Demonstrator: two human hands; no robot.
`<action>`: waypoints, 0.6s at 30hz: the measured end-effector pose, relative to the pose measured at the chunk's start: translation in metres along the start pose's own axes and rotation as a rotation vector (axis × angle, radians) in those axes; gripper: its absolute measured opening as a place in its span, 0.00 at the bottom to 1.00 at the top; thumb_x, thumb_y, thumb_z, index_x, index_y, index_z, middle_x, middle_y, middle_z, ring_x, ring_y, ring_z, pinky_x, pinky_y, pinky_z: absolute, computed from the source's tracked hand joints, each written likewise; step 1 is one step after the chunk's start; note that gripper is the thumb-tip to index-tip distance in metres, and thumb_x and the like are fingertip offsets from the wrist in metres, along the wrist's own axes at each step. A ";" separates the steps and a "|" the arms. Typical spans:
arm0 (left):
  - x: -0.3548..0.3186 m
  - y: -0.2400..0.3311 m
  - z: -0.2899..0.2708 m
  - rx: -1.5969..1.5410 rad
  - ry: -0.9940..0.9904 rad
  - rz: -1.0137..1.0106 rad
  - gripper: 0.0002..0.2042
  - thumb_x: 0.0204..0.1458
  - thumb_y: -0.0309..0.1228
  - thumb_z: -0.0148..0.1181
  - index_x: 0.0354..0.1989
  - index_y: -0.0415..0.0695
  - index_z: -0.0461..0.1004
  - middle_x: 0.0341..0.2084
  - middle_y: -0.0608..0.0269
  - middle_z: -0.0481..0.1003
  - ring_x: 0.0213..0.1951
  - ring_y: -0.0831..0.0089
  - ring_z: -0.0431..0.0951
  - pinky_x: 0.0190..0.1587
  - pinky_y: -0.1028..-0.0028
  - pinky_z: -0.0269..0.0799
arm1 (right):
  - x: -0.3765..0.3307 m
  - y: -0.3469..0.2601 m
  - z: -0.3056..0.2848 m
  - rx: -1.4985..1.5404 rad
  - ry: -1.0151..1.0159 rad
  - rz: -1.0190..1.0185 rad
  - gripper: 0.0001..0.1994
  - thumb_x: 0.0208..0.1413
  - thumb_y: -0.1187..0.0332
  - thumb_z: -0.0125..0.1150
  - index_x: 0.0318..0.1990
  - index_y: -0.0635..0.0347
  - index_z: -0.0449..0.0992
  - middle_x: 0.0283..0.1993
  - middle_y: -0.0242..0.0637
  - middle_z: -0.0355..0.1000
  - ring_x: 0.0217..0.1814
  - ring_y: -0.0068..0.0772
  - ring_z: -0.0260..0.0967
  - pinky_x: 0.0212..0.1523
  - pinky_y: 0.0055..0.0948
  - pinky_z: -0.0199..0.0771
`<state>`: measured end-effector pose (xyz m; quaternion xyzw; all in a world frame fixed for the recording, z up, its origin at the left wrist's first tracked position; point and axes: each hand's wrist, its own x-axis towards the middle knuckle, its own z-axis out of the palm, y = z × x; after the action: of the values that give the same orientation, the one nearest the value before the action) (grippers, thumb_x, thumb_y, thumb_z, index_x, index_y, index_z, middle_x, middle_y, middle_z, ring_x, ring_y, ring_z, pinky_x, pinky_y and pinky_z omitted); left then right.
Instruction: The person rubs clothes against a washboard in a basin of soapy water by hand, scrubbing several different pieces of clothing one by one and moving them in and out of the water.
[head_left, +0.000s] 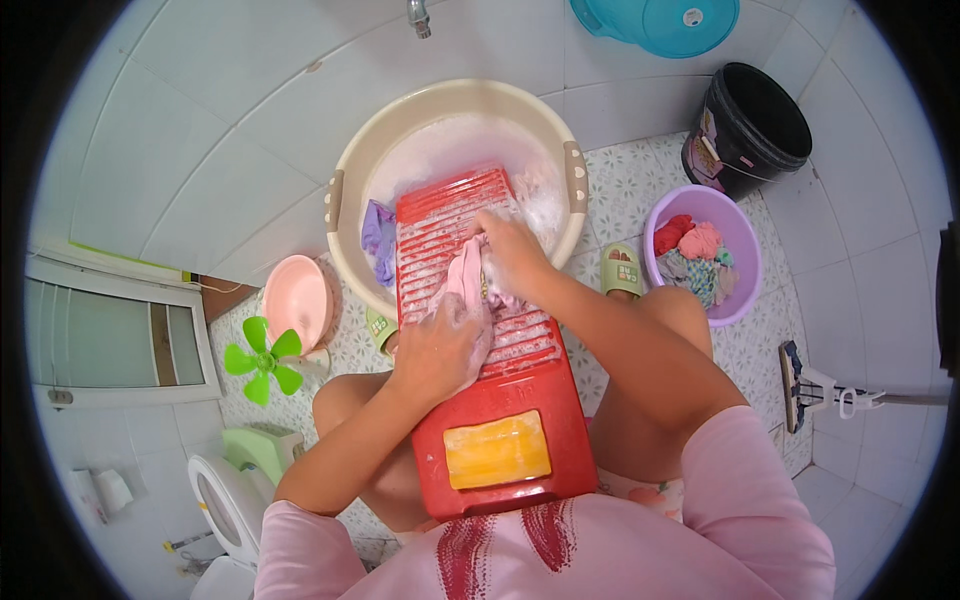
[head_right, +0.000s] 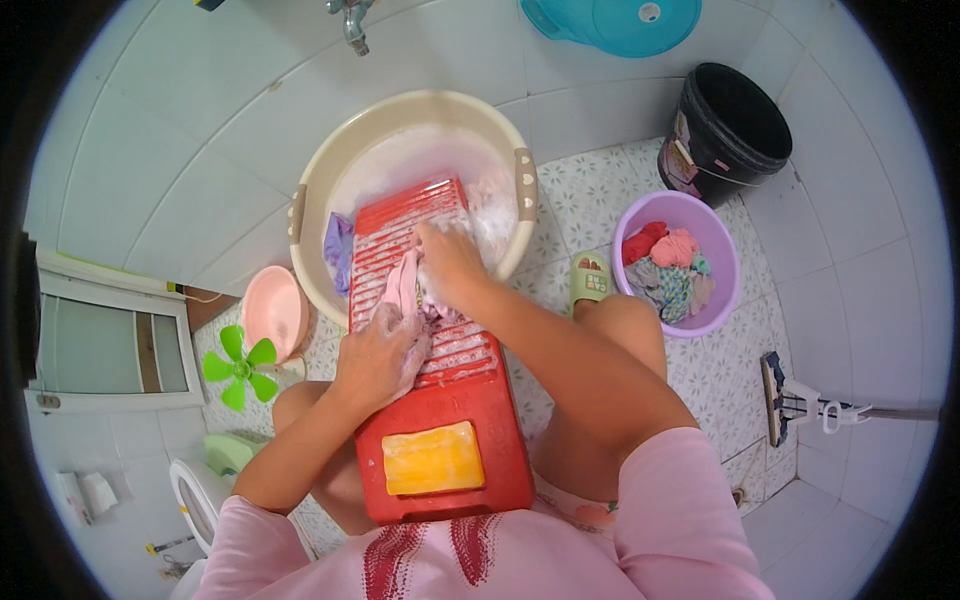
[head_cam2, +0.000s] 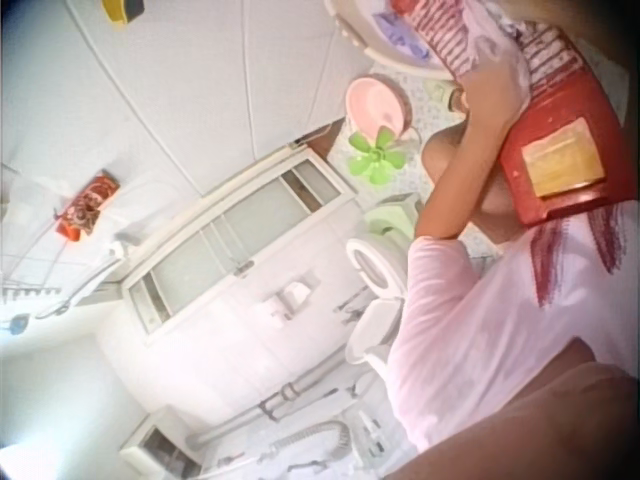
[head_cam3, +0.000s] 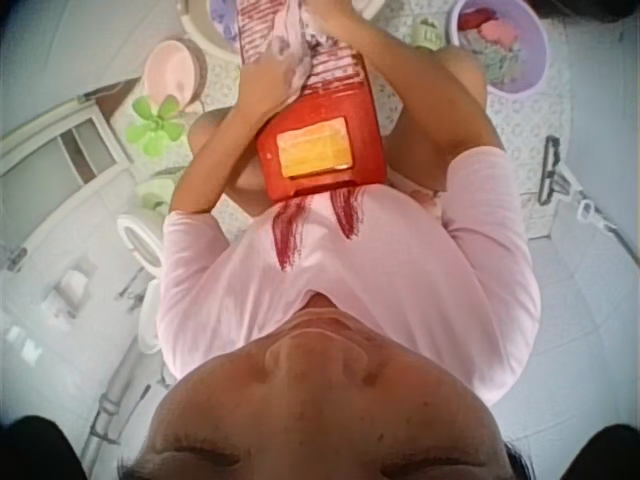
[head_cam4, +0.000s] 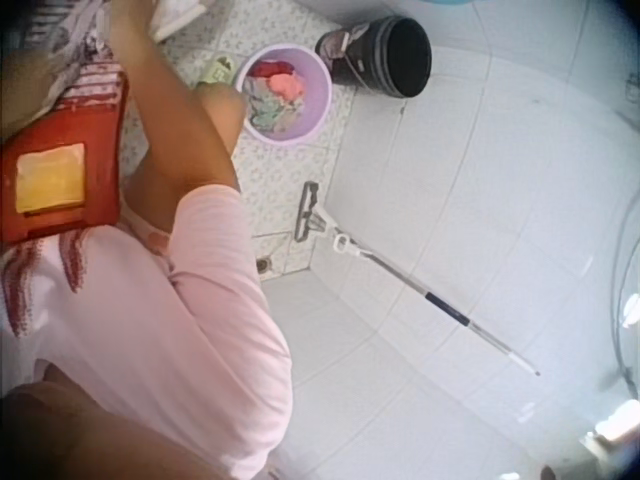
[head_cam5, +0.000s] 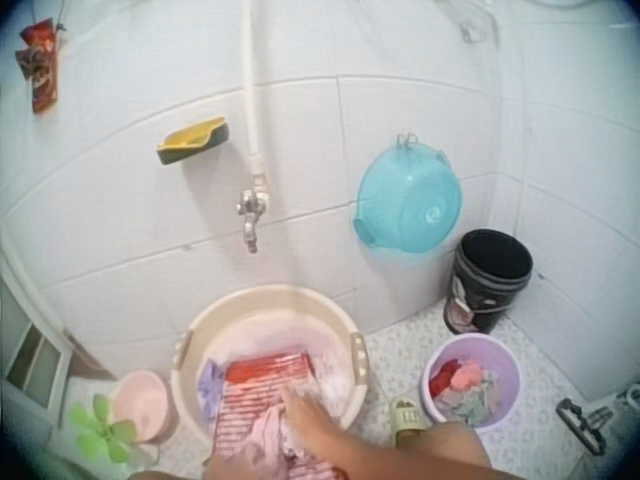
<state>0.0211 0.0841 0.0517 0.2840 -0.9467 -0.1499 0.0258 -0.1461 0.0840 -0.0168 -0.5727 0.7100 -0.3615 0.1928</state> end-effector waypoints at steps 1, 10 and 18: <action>0.003 0.001 0.002 0.005 0.027 -0.069 0.12 0.55 0.37 0.52 0.43 0.45 0.69 0.35 0.45 0.69 0.30 0.48 0.75 0.33 0.52 0.70 | -0.001 0.000 0.001 0.046 -0.025 -0.046 0.12 0.49 0.76 0.54 0.43 0.60 0.68 0.41 0.55 0.69 0.49 0.57 0.65 0.48 0.49 0.66; 0.096 -0.082 0.024 0.101 0.317 -0.225 0.11 0.53 0.31 0.50 0.43 0.43 0.67 0.38 0.43 0.68 0.41 0.45 0.73 0.40 0.53 0.70 | 0.015 -0.005 0.009 0.015 0.088 -0.072 0.13 0.52 0.69 0.53 0.44 0.62 0.75 0.41 0.54 0.73 0.44 0.57 0.69 0.47 0.48 0.68; 0.007 -0.056 0.003 -0.655 0.237 -0.242 0.08 0.57 0.32 0.50 0.38 0.40 0.66 0.34 0.47 0.71 0.36 0.47 0.72 0.40 0.61 0.68 | 0.029 -0.040 -0.016 0.141 -0.192 0.098 0.18 0.48 0.54 0.61 0.33 0.62 0.78 0.34 0.51 0.76 0.41 0.53 0.73 0.47 0.45 0.69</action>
<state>0.0446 0.0365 0.0320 0.3862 -0.7984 -0.4130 0.2071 -0.1376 0.0580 0.0275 -0.5545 0.6882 -0.3440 0.3171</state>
